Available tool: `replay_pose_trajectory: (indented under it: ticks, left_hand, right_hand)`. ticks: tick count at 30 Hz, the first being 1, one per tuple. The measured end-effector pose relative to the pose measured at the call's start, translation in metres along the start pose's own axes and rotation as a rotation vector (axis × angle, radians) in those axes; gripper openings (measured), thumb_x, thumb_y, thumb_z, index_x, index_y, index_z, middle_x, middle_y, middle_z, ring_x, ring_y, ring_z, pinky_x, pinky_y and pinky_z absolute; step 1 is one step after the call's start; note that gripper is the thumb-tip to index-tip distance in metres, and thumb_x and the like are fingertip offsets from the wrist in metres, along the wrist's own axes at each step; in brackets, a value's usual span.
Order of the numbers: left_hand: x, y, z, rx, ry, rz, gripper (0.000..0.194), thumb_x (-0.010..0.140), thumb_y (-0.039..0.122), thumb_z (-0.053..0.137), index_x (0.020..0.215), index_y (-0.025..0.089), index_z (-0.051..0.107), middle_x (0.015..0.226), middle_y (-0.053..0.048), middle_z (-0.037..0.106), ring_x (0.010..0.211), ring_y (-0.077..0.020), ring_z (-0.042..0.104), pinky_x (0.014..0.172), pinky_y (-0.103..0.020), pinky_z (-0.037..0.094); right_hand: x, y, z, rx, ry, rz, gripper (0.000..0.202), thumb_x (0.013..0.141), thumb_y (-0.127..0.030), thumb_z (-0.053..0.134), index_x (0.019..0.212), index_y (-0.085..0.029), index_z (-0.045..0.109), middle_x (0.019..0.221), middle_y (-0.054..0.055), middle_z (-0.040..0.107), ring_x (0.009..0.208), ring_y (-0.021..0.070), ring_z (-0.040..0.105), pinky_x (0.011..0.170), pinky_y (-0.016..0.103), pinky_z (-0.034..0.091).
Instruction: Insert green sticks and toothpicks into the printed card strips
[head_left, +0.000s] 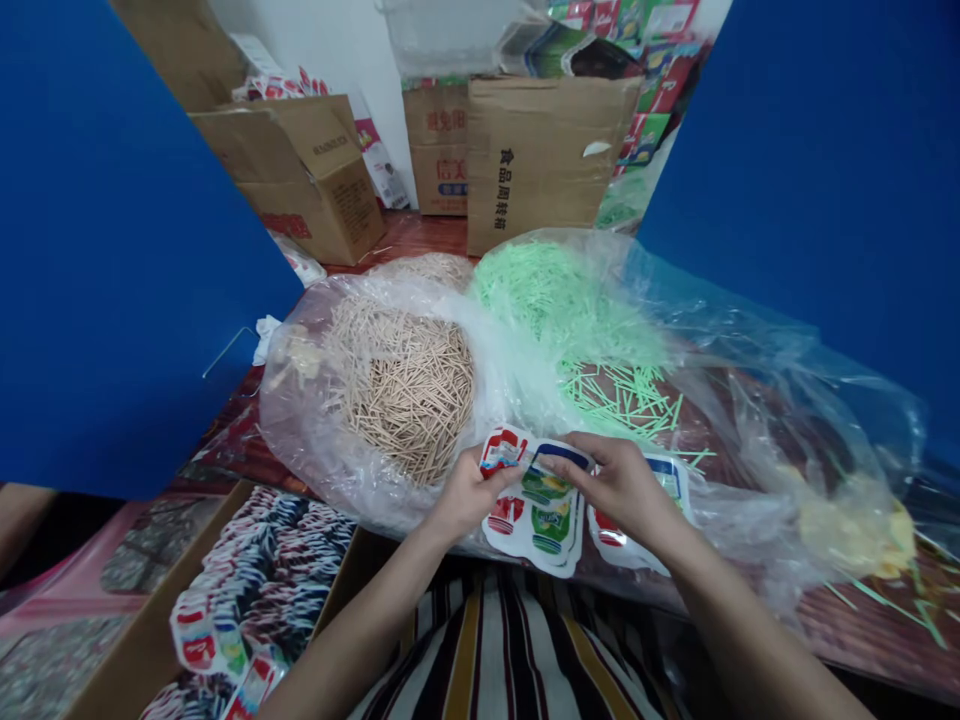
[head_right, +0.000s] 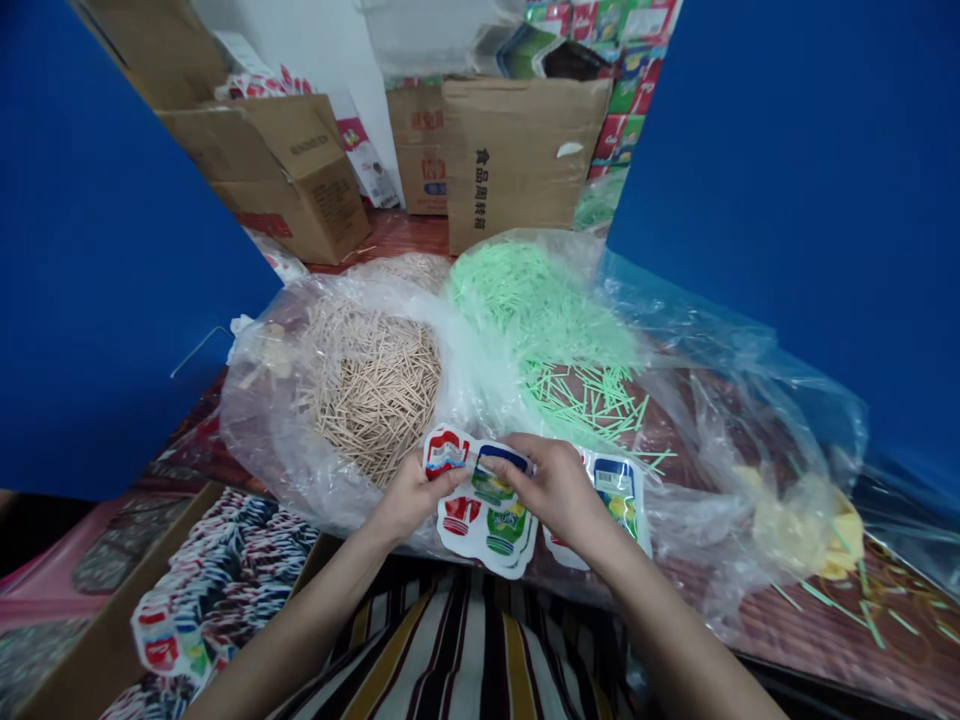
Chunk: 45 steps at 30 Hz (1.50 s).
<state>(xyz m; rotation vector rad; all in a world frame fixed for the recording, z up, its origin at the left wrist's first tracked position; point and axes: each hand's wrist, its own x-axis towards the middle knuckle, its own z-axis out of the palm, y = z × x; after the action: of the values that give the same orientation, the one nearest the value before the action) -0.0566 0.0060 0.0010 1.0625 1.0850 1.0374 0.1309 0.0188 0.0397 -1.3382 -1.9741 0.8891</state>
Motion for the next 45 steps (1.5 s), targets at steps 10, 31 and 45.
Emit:
replay_pose_trajectory:
  ticks: [10, 31, 45]
  left_hand:
    - [0.006, -0.013, 0.03, -0.172, 0.124, -0.081, 0.028, 0.059, 0.027, 0.081, 0.078, 0.011, 0.068, 0.072, -0.004, 0.073, 0.065, -0.0179, 0.067, 0.063, -0.026, 0.054]
    - [-0.021, -0.035, 0.053, -0.424, 0.149, -0.25, 0.038, 0.063, 0.029, 0.08, 0.094, 0.013, 0.067, 0.084, -0.007, 0.075, 0.078, -0.0245, 0.071, 0.075, -0.036, 0.056]
    - [-0.007, -0.037, 0.041, -0.224, 0.314, -0.163, 0.036, 0.061, 0.037, 0.079, 0.082, 0.011, 0.066, 0.072, -0.006, 0.073, 0.063, -0.0213, 0.068, 0.061, -0.031, 0.055]
  right_hand:
    - [-0.007, 0.017, 0.014, 0.134, 0.087, 0.053, 0.042, 0.084, -0.05, 0.055, 0.061, -0.015, 0.056, 0.054, -0.002, 0.048, 0.054, 0.01, 0.045, 0.051, 0.02, 0.034]
    - [0.103, 0.136, -0.082, -0.7, -0.184, 0.602, 0.029, 0.091, -0.032, 0.054, 0.116, -0.017, 0.056, 0.116, 0.008, 0.058, 0.098, 0.0189, 0.06, 0.083, 0.04, 0.051]
    - [0.042, 0.031, -0.059, -0.3, -0.285, 0.073, 0.044, 0.096, -0.046, 0.033, 0.104, -0.017, 0.066, 0.096, 0.006, 0.068, 0.086, 0.016, 0.063, 0.073, 0.025, 0.045]
